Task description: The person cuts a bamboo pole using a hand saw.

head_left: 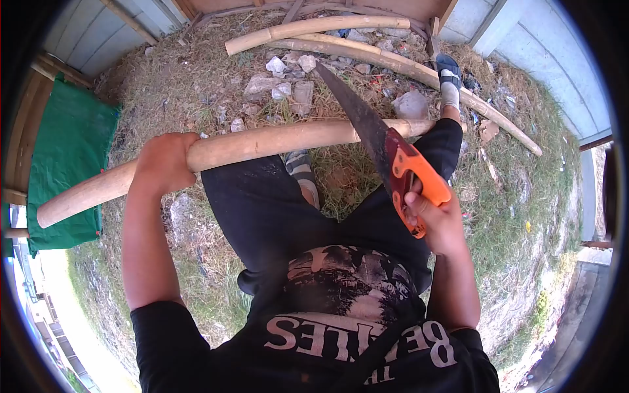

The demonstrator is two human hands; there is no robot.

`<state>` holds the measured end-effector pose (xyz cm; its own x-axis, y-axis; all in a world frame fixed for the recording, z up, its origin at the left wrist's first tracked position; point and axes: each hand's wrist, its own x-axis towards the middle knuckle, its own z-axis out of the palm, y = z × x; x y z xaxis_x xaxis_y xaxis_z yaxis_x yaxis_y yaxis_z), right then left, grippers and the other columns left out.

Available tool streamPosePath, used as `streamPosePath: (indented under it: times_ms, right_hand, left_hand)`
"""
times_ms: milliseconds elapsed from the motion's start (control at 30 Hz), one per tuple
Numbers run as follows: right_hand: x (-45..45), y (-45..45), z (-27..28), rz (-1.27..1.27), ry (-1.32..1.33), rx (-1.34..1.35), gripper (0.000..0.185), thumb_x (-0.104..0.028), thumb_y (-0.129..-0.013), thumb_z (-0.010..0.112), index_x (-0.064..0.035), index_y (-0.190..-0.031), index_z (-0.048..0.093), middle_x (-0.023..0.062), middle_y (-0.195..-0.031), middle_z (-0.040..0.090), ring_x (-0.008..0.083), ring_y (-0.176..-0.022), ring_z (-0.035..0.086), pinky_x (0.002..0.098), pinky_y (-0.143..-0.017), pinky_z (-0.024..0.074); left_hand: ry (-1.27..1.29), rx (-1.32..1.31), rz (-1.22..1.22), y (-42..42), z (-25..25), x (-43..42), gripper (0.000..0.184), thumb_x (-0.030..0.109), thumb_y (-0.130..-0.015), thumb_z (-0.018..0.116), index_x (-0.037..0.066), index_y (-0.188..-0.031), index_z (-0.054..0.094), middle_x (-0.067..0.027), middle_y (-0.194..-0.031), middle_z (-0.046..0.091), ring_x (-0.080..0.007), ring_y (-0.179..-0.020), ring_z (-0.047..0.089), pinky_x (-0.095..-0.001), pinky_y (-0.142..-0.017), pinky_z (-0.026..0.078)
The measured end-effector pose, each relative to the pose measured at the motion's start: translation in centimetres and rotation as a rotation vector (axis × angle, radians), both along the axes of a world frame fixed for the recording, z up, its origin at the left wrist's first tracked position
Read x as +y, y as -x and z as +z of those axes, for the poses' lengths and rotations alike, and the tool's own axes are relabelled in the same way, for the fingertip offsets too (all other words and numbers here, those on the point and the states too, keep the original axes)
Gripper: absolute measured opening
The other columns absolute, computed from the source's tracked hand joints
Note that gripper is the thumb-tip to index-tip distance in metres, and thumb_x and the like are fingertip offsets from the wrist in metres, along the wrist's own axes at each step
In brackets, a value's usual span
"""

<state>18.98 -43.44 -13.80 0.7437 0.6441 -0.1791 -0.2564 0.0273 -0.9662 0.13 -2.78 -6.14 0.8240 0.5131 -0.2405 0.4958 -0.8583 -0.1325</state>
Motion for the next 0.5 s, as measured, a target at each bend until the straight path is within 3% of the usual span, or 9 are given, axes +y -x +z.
streamPosePath:
  times_ms: [33, 100, 167, 200, 300, 333, 367, 500]
  right_hand:
    - [-0.5, -1.5, 1.0, -0.082, -0.179, 0.319, 0.016, -0.018, -0.096, 0.068, -0.0065, -0.099, 0.057, -0.0014, -0.073, 0.052, 0.012, -0.06, 0.053, 0.0288, -0.06, 0.0472]
    - [-2.7, -5.3, 2.3, -0.247, -0.355, 0.475, 0.019, -0.024, -0.099, 0.066, -0.0083, -0.098, 0.056, -0.0022, -0.071, 0.048, 0.0106, -0.054, 0.049, 0.0272, -0.054, 0.0429]
    - [-3.7, -6.1, 3.1, -0.261, -0.278, 0.252, 0.022, -0.028, -0.1, 0.065, -0.008, -0.097, 0.056, -0.0022, -0.071, 0.048, 0.0096, -0.055, 0.049, 0.0255, -0.054, 0.0429]
    - [-3.8, -6.0, 3.0, -0.201, -0.299, 0.118, 0.018, -0.022, -0.101, 0.064, -0.0077, -0.104, 0.054, -0.0016, -0.074, 0.049, 0.0083, -0.059, 0.049, 0.0257, -0.057, 0.0424]
    - [-2.4, -5.7, 0.8, -0.265, -0.059, -0.126, 0.019, -0.014, -0.096, 0.07, -0.0068, -0.104, 0.055, 0.0008, -0.077, 0.053, 0.0107, -0.066, 0.052, 0.0264, -0.061, 0.042]
    - [-1.6, -5.8, -0.1, -0.328, -0.037, -0.168, 0.023, -0.005, -0.086, 0.078, -0.0057, -0.093, 0.056, 0.0015, -0.077, 0.058, 0.0099, -0.059, 0.053, 0.0236, -0.056, 0.0411]
    - [-1.8, -6.0, -0.5, -0.237, 0.015, -0.174, 0.022, -0.007, -0.088, 0.077, -0.0045, -0.093, 0.056, 0.0026, -0.075, 0.058, 0.0095, -0.06, 0.053, 0.0235, -0.056, 0.041]
    - [0.4, -5.0, -4.7, -0.143, -0.276, -0.016, 0.02, -0.009, -0.091, 0.075, -0.0031, -0.09, 0.055, 0.0029, -0.071, 0.057, 0.0084, -0.059, 0.053, 0.0233, -0.055, 0.0411]
  left_hand:
    - [-0.005, -0.01, -0.005, 0.0, 0.1, -0.2, 0.052, 0.004, -0.056, 0.077, 0.013, -0.106, 0.072, -0.0148, -0.1, 0.073, -0.0372, -0.1, 0.069, -0.0463, -0.089, 0.055]
    - [-0.008, -0.015, -0.005, -0.1, -0.1, -0.5, 0.052, 0.003, -0.055, 0.076, 0.012, -0.106, 0.072, -0.0148, -0.1, 0.073, -0.0374, -0.099, 0.069, -0.0464, -0.088, 0.055]
    - [-0.015, -0.017, 0.007, -0.5, -0.1, -0.5, 0.053, 0.002, -0.055, 0.076, 0.012, -0.107, 0.072, -0.0149, -0.101, 0.073, -0.0375, -0.1, 0.069, -0.0465, -0.088, 0.055]
    - [-0.009, -0.021, 0.021, -0.6, -0.1, -0.5, 0.054, 0.002, -0.056, 0.075, 0.012, -0.108, 0.072, -0.0152, -0.102, 0.073, -0.0375, -0.1, 0.069, -0.0464, -0.088, 0.055]
    - [0.004, -0.031, 0.046, -0.7, -0.1, -0.9, 0.056, 0.001, -0.056, 0.075, 0.013, -0.111, 0.072, -0.0158, -0.103, 0.073, -0.0378, -0.1, 0.069, -0.0461, -0.087, 0.055]
    - [0.0, -0.038, 0.051, -0.8, 0.0, -1.0, 0.056, 0.001, -0.057, 0.075, 0.013, -0.112, 0.072, -0.016, -0.103, 0.073, -0.038, -0.1, 0.069, -0.046, -0.087, 0.055]
    - [-0.004, -0.042, 0.055, -0.8, -0.1, -1.2, 0.057, 0.001, -0.057, 0.074, 0.013, -0.113, 0.072, -0.0161, -0.103, 0.073, -0.0381, -0.099, 0.069, -0.0459, -0.087, 0.055]
    - [0.068, -0.03, 0.049, -0.9, 0.0, -0.9, 0.057, 0.009, -0.057, 0.08, 0.01, -0.113, 0.072, -0.0172, -0.103, 0.073, -0.0374, -0.098, 0.07, -0.0443, -0.088, 0.055]
